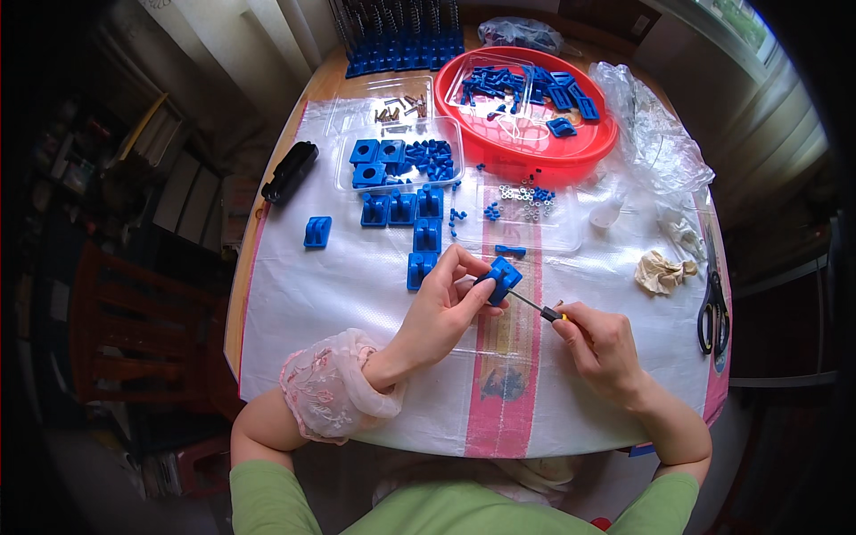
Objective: Assemble blue plastic lighting components using a screwdriver to adjust or pry parts as needed.
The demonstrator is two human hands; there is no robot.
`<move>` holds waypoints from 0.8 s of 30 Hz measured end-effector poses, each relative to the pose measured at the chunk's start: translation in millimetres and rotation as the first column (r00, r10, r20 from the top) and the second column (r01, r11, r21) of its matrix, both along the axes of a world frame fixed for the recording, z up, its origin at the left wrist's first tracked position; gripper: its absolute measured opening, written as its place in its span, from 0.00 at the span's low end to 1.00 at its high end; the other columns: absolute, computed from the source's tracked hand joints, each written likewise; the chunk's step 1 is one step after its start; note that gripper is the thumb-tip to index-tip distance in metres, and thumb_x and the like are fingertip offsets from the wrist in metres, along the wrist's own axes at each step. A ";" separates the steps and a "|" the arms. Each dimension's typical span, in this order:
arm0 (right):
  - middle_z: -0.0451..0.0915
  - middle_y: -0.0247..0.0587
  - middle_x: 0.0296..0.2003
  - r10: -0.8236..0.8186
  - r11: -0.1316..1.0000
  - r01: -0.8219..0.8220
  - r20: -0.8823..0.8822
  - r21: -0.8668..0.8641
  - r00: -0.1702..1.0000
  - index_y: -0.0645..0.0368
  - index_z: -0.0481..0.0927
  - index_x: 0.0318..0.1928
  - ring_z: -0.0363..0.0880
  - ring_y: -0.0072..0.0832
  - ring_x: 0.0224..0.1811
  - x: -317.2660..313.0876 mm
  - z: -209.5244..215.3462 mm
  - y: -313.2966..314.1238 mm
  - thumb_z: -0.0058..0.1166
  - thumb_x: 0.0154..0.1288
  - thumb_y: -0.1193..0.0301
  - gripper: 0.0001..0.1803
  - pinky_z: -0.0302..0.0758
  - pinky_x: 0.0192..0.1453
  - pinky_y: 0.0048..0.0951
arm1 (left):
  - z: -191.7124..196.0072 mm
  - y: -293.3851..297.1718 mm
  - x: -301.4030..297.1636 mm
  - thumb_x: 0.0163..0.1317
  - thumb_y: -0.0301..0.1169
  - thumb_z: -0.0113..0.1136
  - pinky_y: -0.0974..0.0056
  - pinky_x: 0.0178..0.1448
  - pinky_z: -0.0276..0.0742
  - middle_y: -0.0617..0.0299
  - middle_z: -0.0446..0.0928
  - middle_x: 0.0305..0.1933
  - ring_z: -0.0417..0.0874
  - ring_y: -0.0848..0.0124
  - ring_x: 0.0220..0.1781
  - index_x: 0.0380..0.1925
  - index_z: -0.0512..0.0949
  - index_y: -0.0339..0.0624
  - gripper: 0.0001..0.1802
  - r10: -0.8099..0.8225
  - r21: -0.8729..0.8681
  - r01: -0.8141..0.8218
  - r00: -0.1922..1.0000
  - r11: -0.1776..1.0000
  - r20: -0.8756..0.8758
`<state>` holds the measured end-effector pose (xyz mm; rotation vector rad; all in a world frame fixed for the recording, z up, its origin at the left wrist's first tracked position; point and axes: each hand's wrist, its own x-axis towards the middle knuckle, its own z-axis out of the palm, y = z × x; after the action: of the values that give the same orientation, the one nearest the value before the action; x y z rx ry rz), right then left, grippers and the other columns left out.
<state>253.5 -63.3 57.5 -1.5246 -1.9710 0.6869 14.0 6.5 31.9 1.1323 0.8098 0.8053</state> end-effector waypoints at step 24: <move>0.80 0.45 0.29 0.023 0.994 -0.014 -0.078 0.112 0.997 0.65 0.81 0.40 0.81 0.36 0.25 -1.0 -5.1 0.6 0.67 0.63 0.73 0.10 0.74 0.28 0.34 | -0.4 0.1 -0.6 0.75 0.25 0.54 0.68 0.50 0.87 0.55 0.77 0.53 0.87 0.67 0.51 0.49 0.66 0.40 0.08 0.000 0.019 0.000 1.000 1.000 0.000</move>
<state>252.5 -62.7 52.4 -1.3939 -1.9336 0.6250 13.4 6.6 31.6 1.1489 0.8037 0.8149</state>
